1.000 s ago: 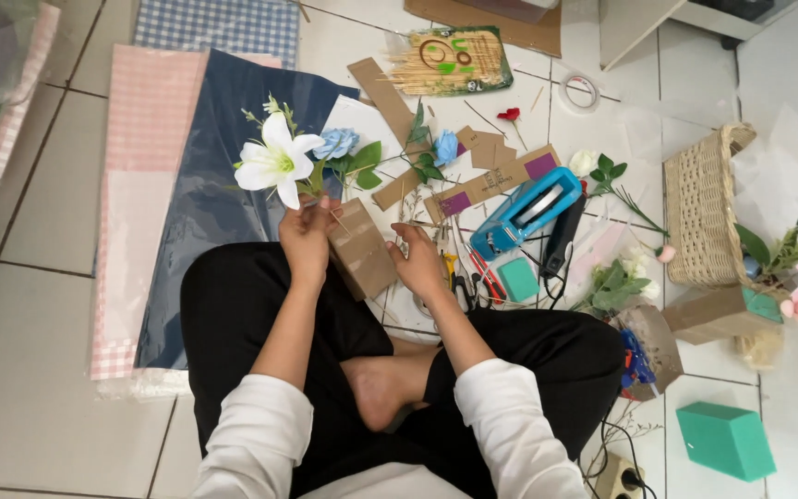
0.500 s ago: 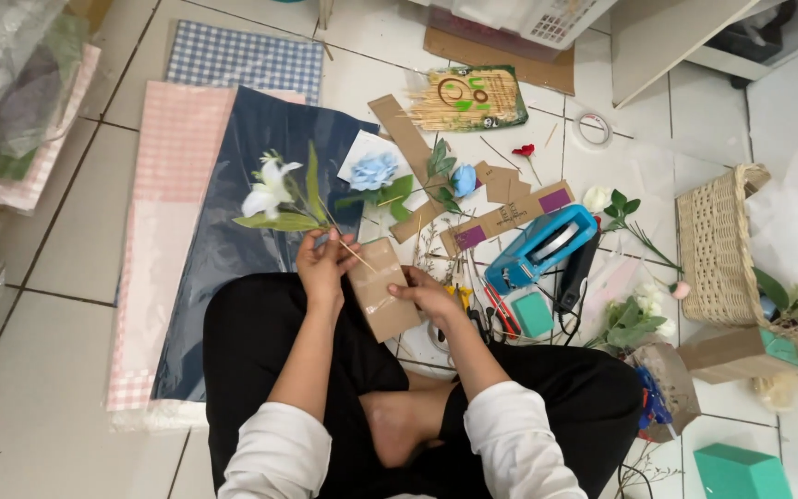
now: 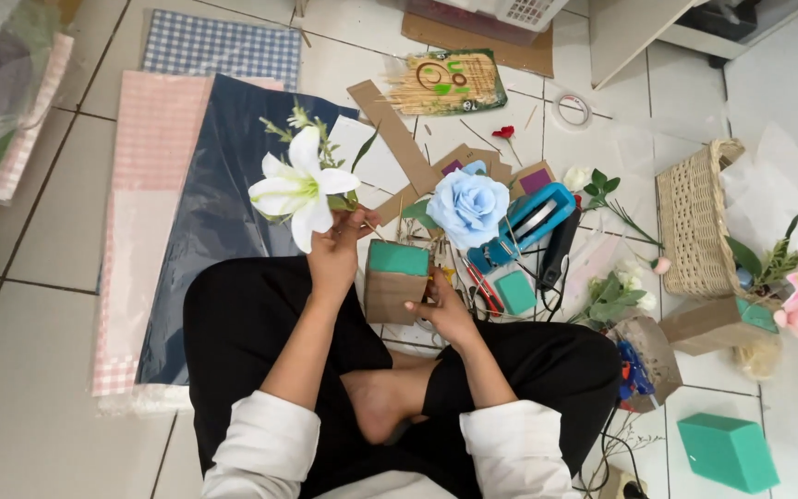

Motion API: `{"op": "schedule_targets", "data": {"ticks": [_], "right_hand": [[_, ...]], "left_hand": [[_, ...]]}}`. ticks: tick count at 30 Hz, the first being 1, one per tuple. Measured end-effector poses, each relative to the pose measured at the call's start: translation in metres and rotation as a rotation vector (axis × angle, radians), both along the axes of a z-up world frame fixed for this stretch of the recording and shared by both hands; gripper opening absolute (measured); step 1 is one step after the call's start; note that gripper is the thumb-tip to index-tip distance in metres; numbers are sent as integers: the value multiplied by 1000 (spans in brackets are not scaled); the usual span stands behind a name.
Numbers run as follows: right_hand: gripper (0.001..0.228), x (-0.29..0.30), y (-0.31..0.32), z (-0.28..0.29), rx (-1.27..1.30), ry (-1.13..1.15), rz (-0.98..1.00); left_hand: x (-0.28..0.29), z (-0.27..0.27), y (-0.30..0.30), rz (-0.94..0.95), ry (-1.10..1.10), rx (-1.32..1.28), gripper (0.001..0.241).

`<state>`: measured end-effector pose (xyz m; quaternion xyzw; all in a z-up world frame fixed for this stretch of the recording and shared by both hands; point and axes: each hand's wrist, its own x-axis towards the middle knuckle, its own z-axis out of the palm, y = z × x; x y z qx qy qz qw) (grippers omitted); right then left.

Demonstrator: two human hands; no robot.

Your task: The person uses a heat gun to warm a white artificial flower, then inserts it into a green floral foam block. They add two blue artificial roses to the foam, adjusting the arrangement to form a small bouquet.

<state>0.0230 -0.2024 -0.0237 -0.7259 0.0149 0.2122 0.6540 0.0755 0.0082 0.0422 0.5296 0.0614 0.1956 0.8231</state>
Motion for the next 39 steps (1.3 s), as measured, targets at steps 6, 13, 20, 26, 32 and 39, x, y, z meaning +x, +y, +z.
{"op": "schedule_targets", "data": {"ticks": [6, 13, 20, 26, 32, 39], "right_hand": [[73, -8, 5, 6, -10, 11, -8], [82, -10, 10, 6, 4, 13, -20], [81, -10, 14, 18, 2, 15, 1], [76, -9, 12, 6, 28, 17, 16], [78, -9, 10, -7, 140, 25, 9], [78, -13, 11, 7, 150, 16, -7]], "left_hand": [[-8, 0, 6, 28, 32, 99, 4], [-4, -2, 16, 36, 27, 155, 2], [2, -5, 18, 19, 49, 181, 4], [5, -12, 21, 9, 70, 224, 4], [5, -29, 25, 6, 86, 182, 6], [-4, -41, 19, -4, 126, 134, 6]]}}
